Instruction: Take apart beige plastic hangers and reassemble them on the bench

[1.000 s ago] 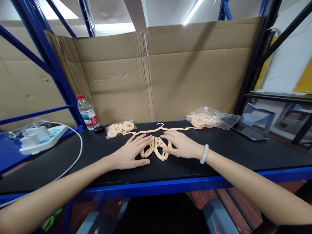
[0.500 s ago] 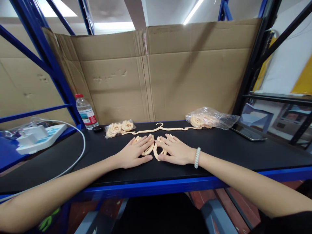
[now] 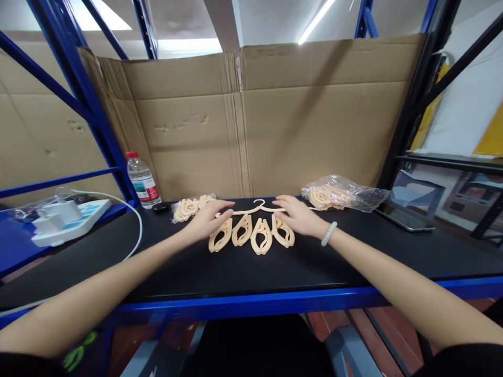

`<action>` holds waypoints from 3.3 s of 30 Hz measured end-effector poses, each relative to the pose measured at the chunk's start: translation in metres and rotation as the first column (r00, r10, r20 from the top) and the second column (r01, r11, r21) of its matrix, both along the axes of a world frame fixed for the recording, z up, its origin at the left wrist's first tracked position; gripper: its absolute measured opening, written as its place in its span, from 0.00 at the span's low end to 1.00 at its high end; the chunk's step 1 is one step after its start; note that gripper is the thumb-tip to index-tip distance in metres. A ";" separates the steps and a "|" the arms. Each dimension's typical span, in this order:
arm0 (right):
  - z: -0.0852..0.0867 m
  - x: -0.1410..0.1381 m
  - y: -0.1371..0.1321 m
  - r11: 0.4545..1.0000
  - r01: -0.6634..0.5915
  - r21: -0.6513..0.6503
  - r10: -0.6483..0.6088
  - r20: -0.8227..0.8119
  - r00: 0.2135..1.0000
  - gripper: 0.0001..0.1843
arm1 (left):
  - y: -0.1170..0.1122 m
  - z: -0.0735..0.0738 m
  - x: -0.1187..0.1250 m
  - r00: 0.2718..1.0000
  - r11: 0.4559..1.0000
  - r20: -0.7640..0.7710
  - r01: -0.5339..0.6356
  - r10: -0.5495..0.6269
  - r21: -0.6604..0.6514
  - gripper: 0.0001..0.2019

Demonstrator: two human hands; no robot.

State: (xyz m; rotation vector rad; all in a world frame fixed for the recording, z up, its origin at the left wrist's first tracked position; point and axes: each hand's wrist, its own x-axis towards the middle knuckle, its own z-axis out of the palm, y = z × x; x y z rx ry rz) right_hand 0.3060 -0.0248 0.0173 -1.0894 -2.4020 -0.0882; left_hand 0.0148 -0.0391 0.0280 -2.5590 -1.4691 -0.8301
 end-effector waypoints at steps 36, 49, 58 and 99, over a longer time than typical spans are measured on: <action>0.010 0.031 0.031 0.967 0.255 0.005 -0.252 0.182 0.950 0.12 | 0.022 0.001 -0.015 0.927 0.960 -0.251 -0.277 0.277 0.037 0.15; 0.009 0.016 0.015 0.896 0.352 0.270 -0.442 0.474 0.761 0.14 | 0.022 0.004 -0.020 0.968 0.971 -0.088 -0.238 0.235 -0.026 0.12; 0.019 0.003 -0.004 0.798 0.406 0.446 -0.575 0.358 0.736 0.12 | 0.016 0.007 -0.013 0.936 0.987 0.320 -0.158 0.149 0.001 0.06; -0.011 -0.018 0.019 0.986 -0.115 -0.124 -0.082 -0.945 0.317 0.17 | 0.016 -0.006 0.008 0.372 0.990 0.928 0.140 -0.026 -0.029 0.24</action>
